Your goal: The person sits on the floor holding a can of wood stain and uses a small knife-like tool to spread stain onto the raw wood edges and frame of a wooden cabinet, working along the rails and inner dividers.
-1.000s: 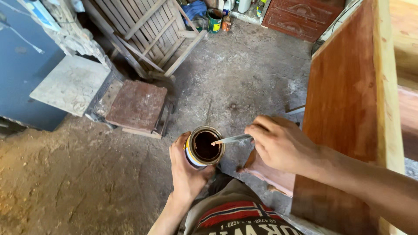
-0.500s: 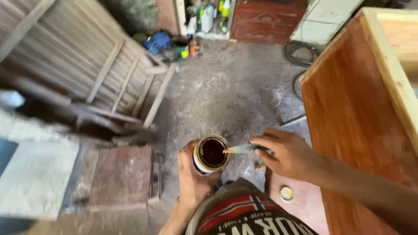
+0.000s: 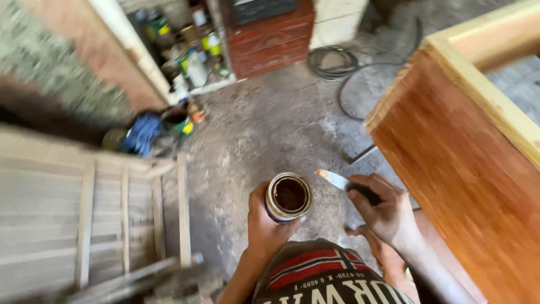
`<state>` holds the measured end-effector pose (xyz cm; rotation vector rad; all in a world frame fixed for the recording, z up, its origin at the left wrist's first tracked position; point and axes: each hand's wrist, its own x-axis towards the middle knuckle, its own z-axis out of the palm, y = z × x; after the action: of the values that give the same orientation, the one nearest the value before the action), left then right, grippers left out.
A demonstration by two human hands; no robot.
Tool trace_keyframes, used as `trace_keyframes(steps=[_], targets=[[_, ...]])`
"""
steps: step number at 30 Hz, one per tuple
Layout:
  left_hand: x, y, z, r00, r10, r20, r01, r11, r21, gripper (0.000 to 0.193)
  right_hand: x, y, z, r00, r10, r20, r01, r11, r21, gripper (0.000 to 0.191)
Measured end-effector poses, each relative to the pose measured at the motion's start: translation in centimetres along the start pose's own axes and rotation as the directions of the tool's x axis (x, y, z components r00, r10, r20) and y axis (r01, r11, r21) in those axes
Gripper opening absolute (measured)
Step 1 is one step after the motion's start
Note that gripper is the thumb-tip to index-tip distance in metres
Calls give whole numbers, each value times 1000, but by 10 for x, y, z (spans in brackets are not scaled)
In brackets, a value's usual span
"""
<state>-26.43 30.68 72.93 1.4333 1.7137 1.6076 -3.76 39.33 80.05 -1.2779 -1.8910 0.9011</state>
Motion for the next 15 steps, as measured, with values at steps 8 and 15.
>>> trace_keyframes(steps=[8, 15], targets=[[153, -27, 2, 937, 201, 287, -161, 975, -154, 88, 68, -10, -6, 915, 54, -401, -153, 964, -218, 25], [229, -56, 45, 842, 184, 507, 65, 898, -434, 87, 99, 16, -4, 794, 195, -575, -341, 927, -156, 24]])
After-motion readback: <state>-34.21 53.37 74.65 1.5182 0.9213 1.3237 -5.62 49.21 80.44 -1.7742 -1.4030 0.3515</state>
